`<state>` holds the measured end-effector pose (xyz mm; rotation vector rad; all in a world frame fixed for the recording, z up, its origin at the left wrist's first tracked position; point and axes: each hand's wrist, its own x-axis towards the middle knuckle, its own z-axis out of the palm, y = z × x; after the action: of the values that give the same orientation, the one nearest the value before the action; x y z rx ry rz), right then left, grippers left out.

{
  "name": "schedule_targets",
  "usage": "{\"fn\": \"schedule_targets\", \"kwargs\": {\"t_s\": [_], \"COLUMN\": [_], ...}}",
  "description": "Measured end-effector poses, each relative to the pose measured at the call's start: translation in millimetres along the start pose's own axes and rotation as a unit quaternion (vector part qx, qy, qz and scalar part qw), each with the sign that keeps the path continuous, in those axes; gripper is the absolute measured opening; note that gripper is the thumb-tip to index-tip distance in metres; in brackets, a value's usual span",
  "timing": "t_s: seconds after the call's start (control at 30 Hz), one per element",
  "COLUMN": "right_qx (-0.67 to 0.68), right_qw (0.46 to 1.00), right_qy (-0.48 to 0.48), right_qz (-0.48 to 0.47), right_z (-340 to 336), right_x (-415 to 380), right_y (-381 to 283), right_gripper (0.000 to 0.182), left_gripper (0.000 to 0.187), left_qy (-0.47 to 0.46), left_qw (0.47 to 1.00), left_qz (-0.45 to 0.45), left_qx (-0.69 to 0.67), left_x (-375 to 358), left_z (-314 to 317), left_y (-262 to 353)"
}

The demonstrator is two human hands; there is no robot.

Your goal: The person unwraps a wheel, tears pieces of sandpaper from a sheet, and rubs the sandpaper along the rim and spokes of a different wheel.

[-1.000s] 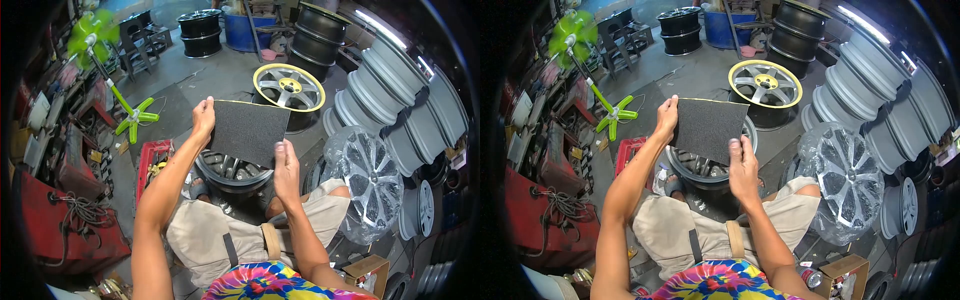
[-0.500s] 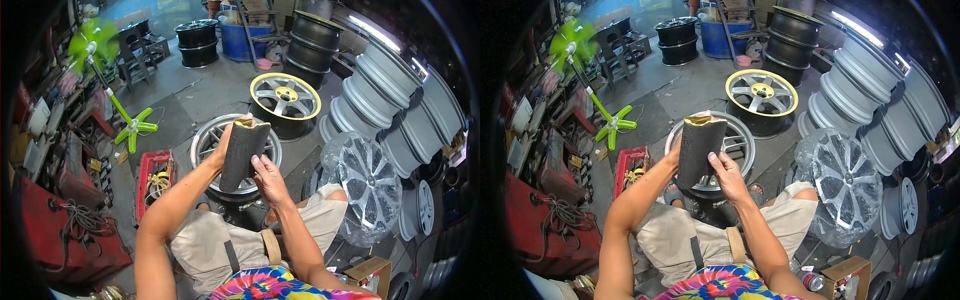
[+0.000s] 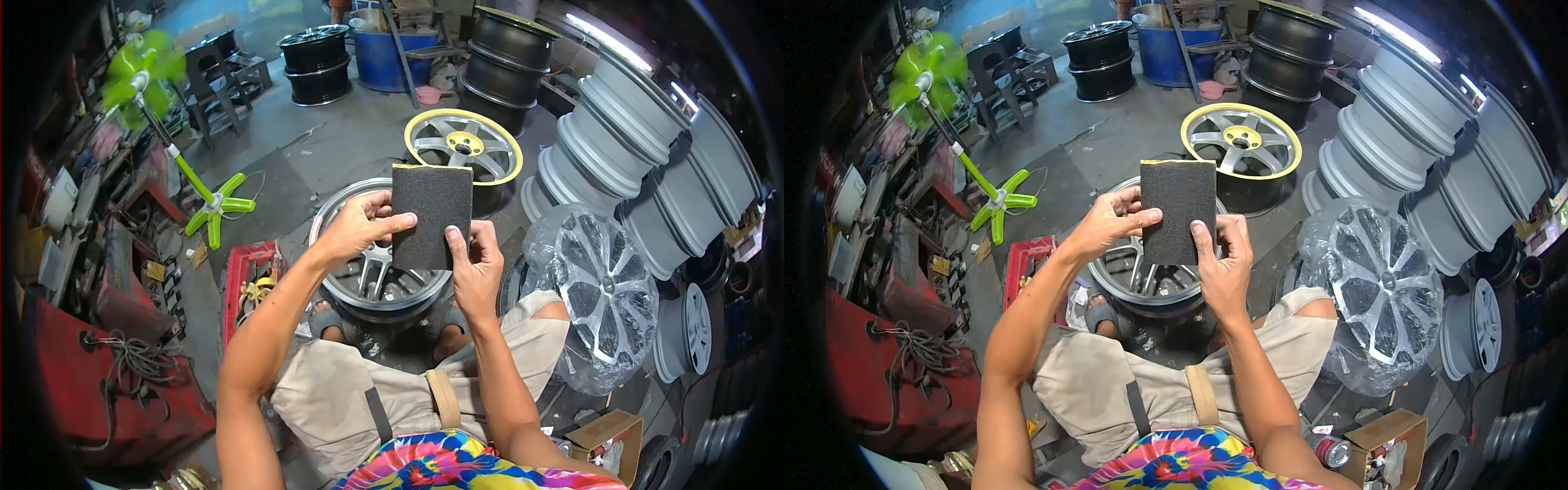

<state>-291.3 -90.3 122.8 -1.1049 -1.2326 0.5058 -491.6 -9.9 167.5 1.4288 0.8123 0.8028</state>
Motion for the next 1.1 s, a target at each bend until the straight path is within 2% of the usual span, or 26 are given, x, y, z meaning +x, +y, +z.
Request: {"fn": "schedule_targets", "kwargs": {"t_s": [0.03, 0.1, 0.17, 0.23, 0.27, 0.3, 0.37, 0.43, 0.57, 0.63, 0.67, 0.77, 0.8, 0.87, 0.9, 0.97, 1.0, 1.03, 1.1], "right_qx": [0.002, 0.181, 0.164, 0.066, 0.012, 0.011, -0.015, -0.041, -0.06, -0.071, -0.083, -0.104, -0.109, -0.136, -0.139, -0.175, -0.197, -0.209, -0.138], "right_qw": [1.0, 0.98, 0.982, 0.993, 0.994, 0.994, 0.996, 0.997, 0.997, 0.996, 0.993, 0.989, 0.988, 0.99, 0.989, 0.983, 0.979, 0.97, 0.96], "right_qy": [-0.002, 0.047, 0.035, -0.059, -0.071, -0.072, -0.048, -0.02, 0.045, 0.06, 0.077, 0.1, 0.107, -0.004, -0.001, 0.03, -0.033, -0.082, -0.229], "right_qz": [0.002, 0.071, 0.086, 0.078, 0.081, 0.082, 0.075, 0.06, 0.021, 0.004, -0.016, -0.036, -0.036, 0.043, 0.043, -0.046, -0.045, -0.094, -0.087], "right_z": [3, 10, 4, -1, -1, 0, 4, 9, 11, 9, 7, -2, -8, -25, -31, -43, -52, -55, -58], "right_x": [-1, 0, 4, 7, 7, 8, 7, 5, 1, -2, -1, 1, 3, 5, 6, 9, 12, 16, 20], "right_y": [-3, -15, -3, 14, 1, -8, -18, -16, -18, -16, -15, -7, -2, 7, 7, 6, -7, -22, -22], "right_gripper": [0.022, 0.021, 0.023, 0.027, 0.034, 0.034, 0.035, 0.035, 0.032, 0.03, 0.028, 0.024, 0.024, 0.03, 0.03, 0.057, 0.082, 0.069, 0.043], "left_gripper": [0.053, 0.052, 0.05, 0.049, 0.049, 0.048, 0.047, 0.049, 0.039, 0.039, 0.041, 0.033, 0.028, 0.025, 0.024, 0.019, 0.016, 0.018, 0.02], "left_qy": [0.002, 0.0, 0.0, 0.01, 0.009, 0.009, 0.011, -0.002, 0.008, 0.001, -0.008, -0.04, -0.018, -0.031, -0.051, -0.031, -0.063, -0.095, -0.156], "left_qw": [1.0, 0.998, 0.996, 0.997, 0.997, 0.997, 0.997, 1.0, 0.997, 1.0, 0.995, 0.998, 0.999, 0.997, 0.992, 0.958, 0.948, 0.932, 0.907], "left_qz": [-0.002, 0.037, 0.029, 0.025, 0.025, 0.034, 0.042, 0.011, 0.032, -0.008, -0.015, -0.048, -0.043, 0.01, 0.031, 0.121, 0.102, 0.117, 0.133], "left_qx": [0.001, -0.054, -0.083, -0.07, -0.071, -0.07, -0.069, -0.017, -0.073, -0.029, -0.1, -0.016, 0.021, 0.075, 0.115, 0.259, 0.296, 0.33, 0.368], "left_x": [-1, 1, 0, 1, 1, 0, 0, 1, -6, -6, -11, -13, -14, -14, -13, -15, -20, -25, -28], "left_z": [-1, -2, 0, 2, 4, 7, 6, 4, 16, 14, 21, 9, 12, 12, 7, 9, 15, 25, 40], "left_y": [-3, -4, -4, -5, -4, -2, -3, -8, -2, -2, 8, 2, 3, 1, -1, -14, -9, -4, -3]}}
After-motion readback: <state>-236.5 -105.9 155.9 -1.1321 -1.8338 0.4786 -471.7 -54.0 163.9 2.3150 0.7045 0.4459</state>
